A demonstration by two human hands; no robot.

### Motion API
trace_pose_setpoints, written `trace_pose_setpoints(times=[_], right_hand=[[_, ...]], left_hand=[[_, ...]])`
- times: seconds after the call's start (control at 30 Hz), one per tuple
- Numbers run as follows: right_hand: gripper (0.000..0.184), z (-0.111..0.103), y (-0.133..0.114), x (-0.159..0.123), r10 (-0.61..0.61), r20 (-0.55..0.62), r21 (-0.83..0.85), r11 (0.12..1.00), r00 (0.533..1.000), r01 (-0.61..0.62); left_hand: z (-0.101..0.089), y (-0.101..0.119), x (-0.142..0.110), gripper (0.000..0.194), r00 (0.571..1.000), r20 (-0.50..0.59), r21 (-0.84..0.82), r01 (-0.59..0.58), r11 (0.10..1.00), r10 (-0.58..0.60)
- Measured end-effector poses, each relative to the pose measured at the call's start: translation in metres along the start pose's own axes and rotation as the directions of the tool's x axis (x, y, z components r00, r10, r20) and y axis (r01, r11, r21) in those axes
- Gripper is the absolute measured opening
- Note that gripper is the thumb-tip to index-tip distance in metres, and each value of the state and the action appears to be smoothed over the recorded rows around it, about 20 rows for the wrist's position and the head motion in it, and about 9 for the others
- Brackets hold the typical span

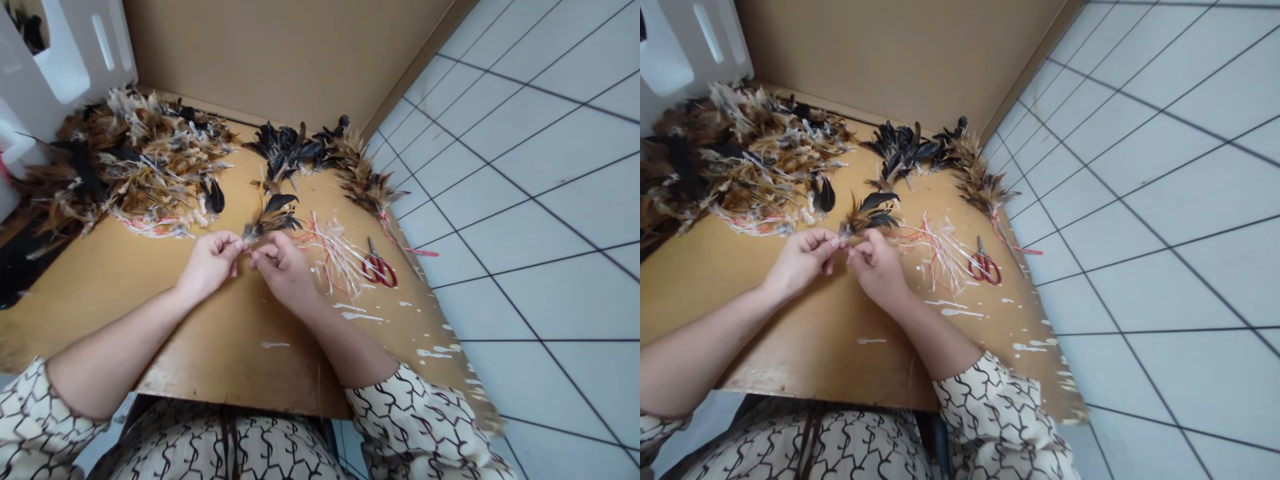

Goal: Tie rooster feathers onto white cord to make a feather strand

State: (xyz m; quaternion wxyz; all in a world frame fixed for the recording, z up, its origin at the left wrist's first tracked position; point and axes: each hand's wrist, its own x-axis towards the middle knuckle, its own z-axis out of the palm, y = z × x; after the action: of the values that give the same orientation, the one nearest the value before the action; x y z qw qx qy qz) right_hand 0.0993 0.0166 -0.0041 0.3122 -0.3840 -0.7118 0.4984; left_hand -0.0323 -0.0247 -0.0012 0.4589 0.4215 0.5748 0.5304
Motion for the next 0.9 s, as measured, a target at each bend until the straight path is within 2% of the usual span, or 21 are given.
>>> trace_pose_setpoints(times=[0.23, 0.37, 0.43, 0.57, 0.63, 0.7, 0.77, 0.83, 0.9], right_hand=[[0.015, 0.003, 0.009, 0.001, -0.011, -0.047, 0.039, 0.999, 0.999, 0.013], [0.012, 0.001, 0.012, 0.004, -0.078, -0.068, -0.091, 0.993, 0.995, 0.071], [0.018, -0.001, 0.011, 0.005, -0.076, -0.037, -0.165, 0.984, 0.996, 0.069], [0.017, -0.005, 0.007, 0.004, 0.064, 0.06, -0.155, 0.986, 0.996, -0.054], [0.016, -0.008, 0.005, 0.001, 0.041, 0.104, -0.213, 0.977, 0.994, -0.017], [0.019, -0.011, 0.001, -0.003, -0.044, 0.166, -0.329, 0.939, 0.985, 0.097], [0.018, -0.015, -0.004, -0.007, -0.127, 0.223, -0.423, 0.881, 0.966, 0.214], [0.017, -0.019, -0.01, -0.011, -0.196, 0.26, -0.495, 0.814, 0.945, 0.305], [0.019, -0.025, -0.016, -0.013, -0.25, 0.276, -0.542, 0.757, 0.928, 0.365]], left_hand=[[0.001, -0.002, 0.002, 0.018, 0.999, 0.034, 0.019, 0.005, 1.0, -0.006], [0.0, -0.003, 0.002, 0.019, 0.998, 0.057, 0.133, -0.041, 0.99, 0.034], [-0.001, -0.004, 0.003, 0.019, 0.996, 0.063, 0.224, -0.074, 0.972, 0.061], [-0.004, -0.006, 0.005, 0.021, 0.996, 0.031, 0.344, -0.094, 0.934, 0.089], [-0.006, -0.008, 0.007, 0.021, 0.996, 0.008, 0.4, -0.087, 0.913, 0.091], [-0.007, -0.008, 0.009, 0.02, 0.993, -0.002, 0.489, -0.1, 0.866, 0.116], [-0.009, -0.009, 0.01, 0.017, 0.986, 0.02, 0.603, -0.146, 0.784, 0.168], [-0.009, -0.009, 0.009, 0.016, 0.972, 0.086, 0.707, -0.215, 0.673, 0.219], [-0.009, -0.01, 0.007, 0.017, 0.95, 0.202, 0.762, -0.305, 0.571, 0.238]])
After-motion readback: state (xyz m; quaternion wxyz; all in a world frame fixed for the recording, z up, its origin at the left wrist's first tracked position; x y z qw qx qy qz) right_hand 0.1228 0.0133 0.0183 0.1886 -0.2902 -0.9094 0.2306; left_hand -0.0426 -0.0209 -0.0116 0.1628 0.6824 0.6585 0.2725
